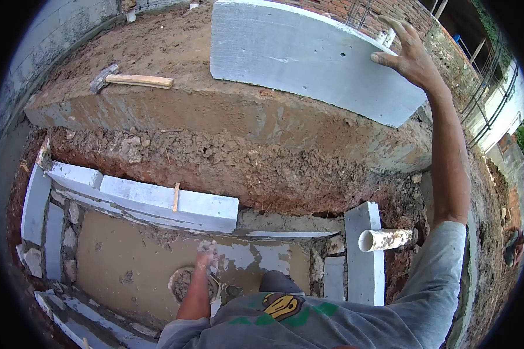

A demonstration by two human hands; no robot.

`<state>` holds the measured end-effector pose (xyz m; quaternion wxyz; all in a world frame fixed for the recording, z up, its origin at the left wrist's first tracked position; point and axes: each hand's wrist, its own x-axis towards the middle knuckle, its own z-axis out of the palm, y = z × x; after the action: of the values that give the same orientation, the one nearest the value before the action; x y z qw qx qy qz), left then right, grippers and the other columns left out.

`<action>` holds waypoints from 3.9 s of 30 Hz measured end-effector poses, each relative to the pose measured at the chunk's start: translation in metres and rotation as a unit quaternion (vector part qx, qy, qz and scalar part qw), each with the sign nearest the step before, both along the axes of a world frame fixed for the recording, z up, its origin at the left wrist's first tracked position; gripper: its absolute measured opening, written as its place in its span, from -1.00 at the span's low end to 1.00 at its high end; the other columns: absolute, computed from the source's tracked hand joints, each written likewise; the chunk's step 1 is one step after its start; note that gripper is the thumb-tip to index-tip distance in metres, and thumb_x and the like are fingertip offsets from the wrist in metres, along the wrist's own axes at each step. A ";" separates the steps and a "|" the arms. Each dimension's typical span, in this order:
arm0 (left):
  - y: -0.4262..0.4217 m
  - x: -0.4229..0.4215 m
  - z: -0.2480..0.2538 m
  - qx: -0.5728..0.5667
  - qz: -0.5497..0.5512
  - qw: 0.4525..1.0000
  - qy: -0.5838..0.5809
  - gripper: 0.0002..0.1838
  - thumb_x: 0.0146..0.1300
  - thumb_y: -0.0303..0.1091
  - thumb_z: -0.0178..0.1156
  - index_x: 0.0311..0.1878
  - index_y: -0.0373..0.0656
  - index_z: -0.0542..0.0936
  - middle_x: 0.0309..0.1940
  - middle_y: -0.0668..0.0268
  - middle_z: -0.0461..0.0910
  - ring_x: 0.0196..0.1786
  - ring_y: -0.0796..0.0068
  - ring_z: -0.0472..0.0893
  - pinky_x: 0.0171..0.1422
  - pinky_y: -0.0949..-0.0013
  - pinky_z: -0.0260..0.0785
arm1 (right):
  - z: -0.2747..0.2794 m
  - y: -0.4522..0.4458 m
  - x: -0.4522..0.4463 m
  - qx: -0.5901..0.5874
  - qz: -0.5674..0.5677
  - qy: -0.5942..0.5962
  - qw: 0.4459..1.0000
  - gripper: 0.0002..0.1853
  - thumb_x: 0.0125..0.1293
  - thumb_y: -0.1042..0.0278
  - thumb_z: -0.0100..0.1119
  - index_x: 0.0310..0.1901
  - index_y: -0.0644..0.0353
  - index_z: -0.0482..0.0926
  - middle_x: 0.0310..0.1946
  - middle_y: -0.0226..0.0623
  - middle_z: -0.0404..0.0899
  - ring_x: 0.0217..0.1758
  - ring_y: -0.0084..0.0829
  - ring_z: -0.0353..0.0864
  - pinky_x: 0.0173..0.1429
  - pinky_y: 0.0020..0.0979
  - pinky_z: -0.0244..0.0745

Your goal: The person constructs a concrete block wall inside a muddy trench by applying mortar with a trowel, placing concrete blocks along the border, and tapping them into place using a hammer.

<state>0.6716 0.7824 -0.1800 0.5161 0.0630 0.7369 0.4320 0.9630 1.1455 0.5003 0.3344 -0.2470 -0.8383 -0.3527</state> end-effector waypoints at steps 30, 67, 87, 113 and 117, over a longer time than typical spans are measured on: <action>0.160 0.119 0.432 0.642 -0.051 0.751 -0.143 -0.24 0.25 0.32 -0.11 0.06 -0.33 0.38 -0.06 0.12 0.52 0.00 0.22 0.57 0.15 0.18 0.45 | 0.001 -0.162 -0.045 -0.356 0.186 -0.244 0.883 -0.17 -0.25 -0.09 0.46 0.03 0.30 0.42 -0.18 0.03 0.54 -0.08 -0.02 0.56 -0.01 -0.17 0.44; 0.090 0.283 -0.014 0.156 0.188 0.852 -0.463 -0.66 0.29 -0.16 -0.04 0.06 -0.08 0.45 0.05 0.30 0.49 0.21 0.32 0.44 0.23 0.09 0.27 | -0.443 -0.101 0.070 -0.543 0.052 -0.382 0.746 -0.03 -0.33 0.33 0.48 0.19 0.38 0.16 -0.05 0.04 0.33 0.06 0.00 0.35 0.16 -0.12 0.25; 0.187 0.268 0.005 0.052 0.239 0.904 -0.350 -0.61 0.20 -0.26 -0.03 0.09 -0.14 0.48 0.08 0.21 0.47 0.22 0.27 0.38 0.22 0.16 0.24 | -0.459 -0.073 0.064 -0.505 -0.035 -0.374 0.777 -0.02 -0.18 0.21 0.48 0.22 0.39 0.09 -0.06 0.03 0.33 0.08 0.00 0.33 0.18 -0.07 0.22; 0.127 0.183 0.139 0.154 0.130 0.973 -0.114 -0.25 0.17 0.12 0.21 0.25 -0.25 0.29 0.10 0.25 0.39 0.06 0.37 0.46 0.12 0.29 0.27 | -0.460 -0.072 0.072 -0.522 -0.083 -0.287 0.799 -0.03 -0.22 0.19 0.50 0.27 0.18 0.17 0.00 -0.06 0.36 0.12 -0.06 0.35 0.15 -0.08 0.27; 0.152 0.176 0.149 0.078 0.140 0.980 -0.114 -0.05 0.08 0.29 0.21 0.29 -0.33 0.24 0.22 0.01 0.30 0.24 0.13 0.35 0.22 0.14 0.22 | -0.474 -0.076 0.083 -0.529 -0.094 -0.250 0.805 -0.03 -0.18 0.16 0.44 0.31 0.11 0.12 0.08 -0.06 0.33 0.20 -0.10 0.31 0.30 -0.09 0.16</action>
<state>0.8480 0.9340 -0.0307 0.5243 -0.0503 0.6388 0.5608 1.0465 1.0692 0.0265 -0.1043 -0.3667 -0.9221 0.0662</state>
